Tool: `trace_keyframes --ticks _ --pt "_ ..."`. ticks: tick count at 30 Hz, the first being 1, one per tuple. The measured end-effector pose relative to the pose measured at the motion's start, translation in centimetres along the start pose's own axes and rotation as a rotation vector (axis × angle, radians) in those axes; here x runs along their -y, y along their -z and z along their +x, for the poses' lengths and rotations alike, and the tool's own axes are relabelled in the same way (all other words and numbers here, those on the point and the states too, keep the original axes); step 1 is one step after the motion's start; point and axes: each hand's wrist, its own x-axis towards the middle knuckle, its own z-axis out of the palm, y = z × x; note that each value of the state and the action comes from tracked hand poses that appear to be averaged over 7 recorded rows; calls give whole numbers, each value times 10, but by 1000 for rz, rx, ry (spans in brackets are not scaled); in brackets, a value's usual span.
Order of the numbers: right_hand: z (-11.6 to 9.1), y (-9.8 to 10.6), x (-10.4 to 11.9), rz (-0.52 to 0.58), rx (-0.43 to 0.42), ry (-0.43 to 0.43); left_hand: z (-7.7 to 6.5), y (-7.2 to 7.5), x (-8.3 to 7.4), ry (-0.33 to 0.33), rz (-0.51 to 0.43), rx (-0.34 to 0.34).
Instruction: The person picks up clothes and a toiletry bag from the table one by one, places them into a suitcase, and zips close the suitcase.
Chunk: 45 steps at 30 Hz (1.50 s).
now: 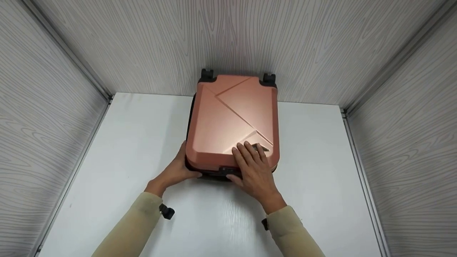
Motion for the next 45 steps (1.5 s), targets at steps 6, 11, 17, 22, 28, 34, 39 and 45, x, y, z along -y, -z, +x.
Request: trace_keyframes --ticks 6,11,17,22,28,34,39,45 --pt "-6 17 -25 254 -169 -315 -1 11 -9 112 -96 26" --pt "-9 30 -47 525 36 -851 1 9 -14 171 -219 -118" --pt "-6 30 -58 858 240 -1092 5 2 -25 203 -192 -161" --pt "-5 23 -56 1013 244 -1109 5 0 -27 181 -230 -205" --pt "-3 20 -52 996 251 -1081 2 -1 -25 136 -411 -239" --pt "0 16 -48 949 223 -1100 3 -4 -22 138 -401 -268" --pt "1 11 -45 892 176 -1097 2 -7 -21 188 -317 -260" --pt "-1 10 -48 890 135 -1090 2 -11 -25 172 -247 -239"
